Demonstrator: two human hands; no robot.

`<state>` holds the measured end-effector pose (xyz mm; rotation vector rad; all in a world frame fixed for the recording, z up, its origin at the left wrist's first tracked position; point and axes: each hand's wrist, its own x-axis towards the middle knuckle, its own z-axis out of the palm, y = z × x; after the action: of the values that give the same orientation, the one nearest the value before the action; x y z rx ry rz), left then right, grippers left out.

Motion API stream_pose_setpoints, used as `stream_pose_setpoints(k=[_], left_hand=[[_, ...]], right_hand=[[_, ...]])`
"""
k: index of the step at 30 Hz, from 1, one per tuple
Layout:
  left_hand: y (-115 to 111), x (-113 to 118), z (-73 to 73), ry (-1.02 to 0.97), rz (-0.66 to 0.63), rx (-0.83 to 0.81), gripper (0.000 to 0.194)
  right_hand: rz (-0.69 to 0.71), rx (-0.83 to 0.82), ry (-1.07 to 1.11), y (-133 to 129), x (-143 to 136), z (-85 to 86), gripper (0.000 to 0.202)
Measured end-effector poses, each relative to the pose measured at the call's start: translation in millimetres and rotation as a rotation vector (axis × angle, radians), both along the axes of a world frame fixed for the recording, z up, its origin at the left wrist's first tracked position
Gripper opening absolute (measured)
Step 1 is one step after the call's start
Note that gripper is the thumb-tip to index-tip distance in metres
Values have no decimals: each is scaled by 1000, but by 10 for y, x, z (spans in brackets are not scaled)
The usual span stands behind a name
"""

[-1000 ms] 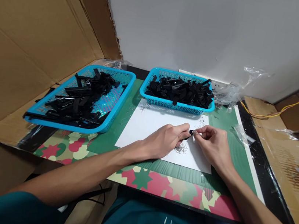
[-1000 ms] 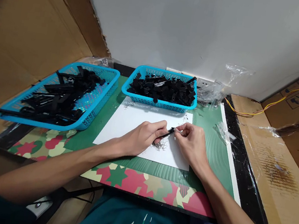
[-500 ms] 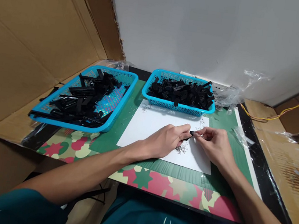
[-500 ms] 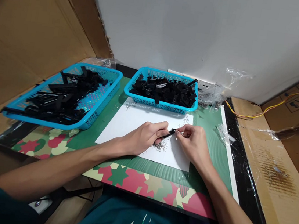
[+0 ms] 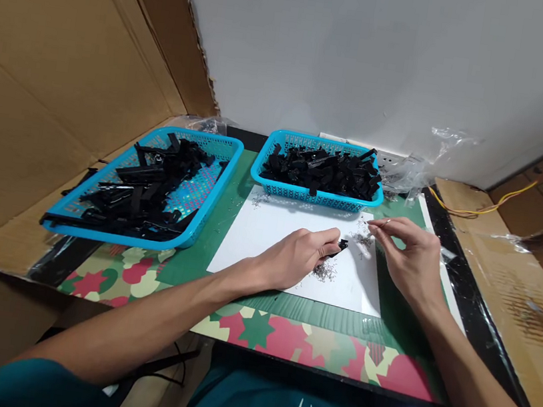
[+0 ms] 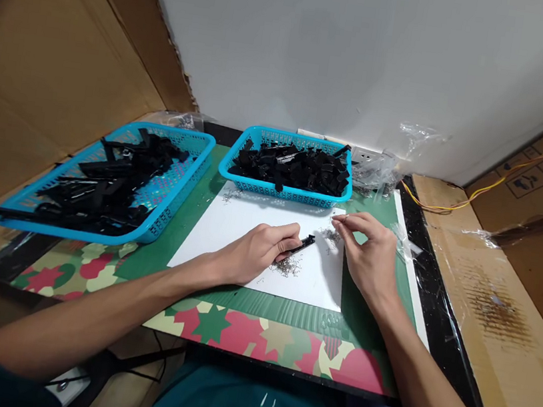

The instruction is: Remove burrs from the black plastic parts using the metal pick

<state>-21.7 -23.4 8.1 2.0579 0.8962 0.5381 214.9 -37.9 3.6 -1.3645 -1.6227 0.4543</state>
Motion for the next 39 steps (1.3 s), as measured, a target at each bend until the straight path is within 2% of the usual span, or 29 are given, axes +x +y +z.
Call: stream_pose_setpoints(k=[3,6,11,19,25,33,39], left_hand=[[13,5,-7,3,-6,30,31],[27,10,-12,1,-12,54,31],[31,13,-14,-4,-3,32,31],[40,30,2,-8,9,11,33],[72,39,-5,-70,107,-37,36],[71,41,4,-71,105,-39,39],[53,17,7,-32,62,23,38]], right_hand=[[-42,-91,253,3,-77,-42,22],[-2,-157,367,16,-150,-112,27],[19,-182,386,34,-185,-177,29],[10,-141,351,15,-202,-157,24],[-23,-122,350,58,-251,-159,22],[-7,-144,374,84,-281,-140,25],[34,-138,288,50,-295,-159,25]])
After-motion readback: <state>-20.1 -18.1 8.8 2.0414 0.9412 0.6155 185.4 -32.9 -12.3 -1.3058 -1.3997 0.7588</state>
